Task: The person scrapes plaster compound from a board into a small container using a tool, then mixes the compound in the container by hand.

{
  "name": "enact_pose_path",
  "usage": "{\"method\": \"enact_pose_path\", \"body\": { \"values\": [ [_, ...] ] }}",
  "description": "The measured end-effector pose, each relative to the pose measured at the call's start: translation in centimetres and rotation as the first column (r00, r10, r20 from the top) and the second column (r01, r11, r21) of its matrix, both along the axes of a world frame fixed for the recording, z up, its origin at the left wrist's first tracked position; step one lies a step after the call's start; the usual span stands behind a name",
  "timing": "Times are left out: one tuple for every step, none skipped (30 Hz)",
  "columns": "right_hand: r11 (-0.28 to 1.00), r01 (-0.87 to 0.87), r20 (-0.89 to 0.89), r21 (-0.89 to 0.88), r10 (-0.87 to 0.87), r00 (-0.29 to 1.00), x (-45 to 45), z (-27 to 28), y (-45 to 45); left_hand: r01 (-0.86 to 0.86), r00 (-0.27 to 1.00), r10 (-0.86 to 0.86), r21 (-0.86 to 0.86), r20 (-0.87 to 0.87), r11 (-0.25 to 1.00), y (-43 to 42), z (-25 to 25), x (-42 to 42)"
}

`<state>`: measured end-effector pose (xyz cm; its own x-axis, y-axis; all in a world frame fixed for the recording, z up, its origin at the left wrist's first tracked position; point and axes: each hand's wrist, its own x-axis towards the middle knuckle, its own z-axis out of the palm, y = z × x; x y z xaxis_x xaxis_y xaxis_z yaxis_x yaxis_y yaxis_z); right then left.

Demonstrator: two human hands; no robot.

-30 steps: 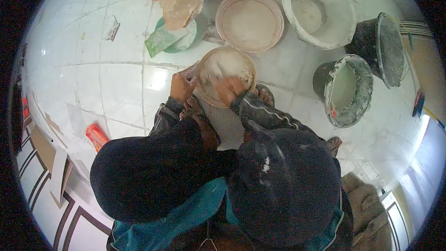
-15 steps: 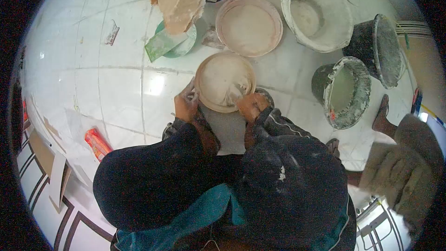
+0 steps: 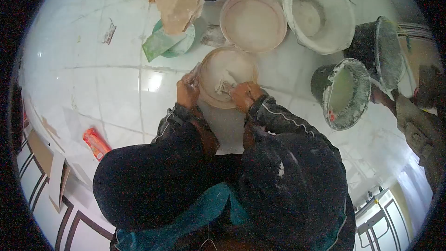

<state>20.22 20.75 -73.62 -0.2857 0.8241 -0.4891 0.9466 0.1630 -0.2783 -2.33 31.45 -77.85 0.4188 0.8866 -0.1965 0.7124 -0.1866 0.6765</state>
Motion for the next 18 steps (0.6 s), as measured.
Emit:
{"method": "enact_pose_path", "body": {
  "values": [
    [1.000, -0.012, 0.001, 0.021, 0.012, 1.000, 0.1, -0.8, 0.0, 0.000, 1.000, 0.000, 0.002, 0.007, 1.000, 0.7, -0.3, 0.2],
    [0.999, -0.024, 0.003, 0.042, 0.024, 1.000, 0.1, -1.4, 0.1, 0.055, 0.998, -0.057, 0.036, 0.037, 0.998, 1.5, -0.3, 0.5],
    [0.997, 0.010, -0.046, 0.081, -0.006, 0.999, -0.2, -1.9, 0.0, 0.110, 0.991, -0.114, 0.069, 0.063, 0.992, 2.1, -0.4, 0.5],
    [0.992, 0.044, -0.095, 0.118, -0.033, 0.995, -0.4, -2.4, -0.1, 0.108, 0.991, -0.113, 0.069, 0.068, 0.992, 2.9, -0.6, 0.5],
    [0.992, 0.039, -0.089, 0.117, -0.029, 0.996, -0.6, -1.3, 0.7, 0.144, 0.989, -0.145, 0.066, 0.014, 0.987, 3.5, -1.1, 0.6],
    [0.995, 0.102, -0.105, -0.017, -0.104, 0.989, -1.1, 0.9, 2.2, 0.179, 0.983, -0.177, 0.059, -0.039, 0.982, 3.6, -1.3, 0.7],
    [0.975, 0.163, -0.111, -0.151, -0.181, 0.977, -1.4, 2.1, 3.1, 0.171, 0.984, -0.169, -0.027, 0.058, 0.985, 4.0, 1.2, 1.3],
    [0.976, 0.159, -0.111, -0.150, -0.176, 0.978, -1.8, 1.8, 3.5, 0.166, 0.985, -0.164, -0.027, 0.059, 0.986, 4.0, 0.8, 1.2],
    [0.976, 0.172, -0.091, -0.133, -0.185, 0.979, -1.9, 0.9, 4.1, 0.189, 0.982, -0.188, -0.040, 0.033, 0.981, 4.3, 0.3, 1.0],
    [0.977, 0.183, -0.073, -0.112, -0.191, 0.979, -2.1, 0.3, 4.6, 0.209, 0.978, -0.209, -0.050, 0.006, 0.977, 4.7, 0.0, 0.7],
    [0.979, 0.176, -0.078, -0.105, -0.185, 0.980, -2.0, -0.6, 4.3, 0.203, 0.979, -0.203, -0.043, 0.001, 0.978, 4.6, 0.9, 0.8],
    [0.964, 0.236, -0.193, -0.126, -0.257, 0.947, -1.5, -1.7, 3.4, 0.082, 0.986, -0.059, -0.145, 0.159, 0.986, 4.1, 2.5, 1.1],
    [0.943, 0.293, -0.303, -0.155, -0.328, 0.895, -0.9, -2.8, 2.5, -0.018, 0.950, 0.099, -0.263, 0.297, 0.965, 3.7, 3.6, 1.4],
    [0.941, 0.299, -0.308, -0.156, -0.334, 0.891, -0.4, -3.4, 0.5, -0.013, 0.952, 0.092, -0.262, 0.293, 0.965, 3.1, 3.3, 0.9],
    [0.948, 0.304, -0.316, -0.090, -0.317, 0.894, 0.1, -3.6, -1.9, -0.037, 0.949, 0.122, -0.283, 0.289, 0.958, 2.2, 2.6, 0.3],
    [0.951, 0.304, -0.321, -0.056, -0.305, 0.897, 0.0, -5.2, -3.0, -0.065, 0.945, 0.156, -0.302, 0.287, 0.951, 1.7, 2.2, -0.1],
    [0.953, 0.304, -0.324, -0.023, -0.294, 0.899, -0.1, -6.8, -4.2, -0.082, 0.931, 0.181, -0.303, 0.316, 0.949, 1.6, 2.4, 0.1],
    [0.905, 0.425, -0.568, 0.004, -0.347, 0.746, -0.7, -7.8, -4.2, -0.083, 0.932, 0.183, -0.307, 0.313, 0.948, 1.6, 2.6, 0.2]
  ]
}}
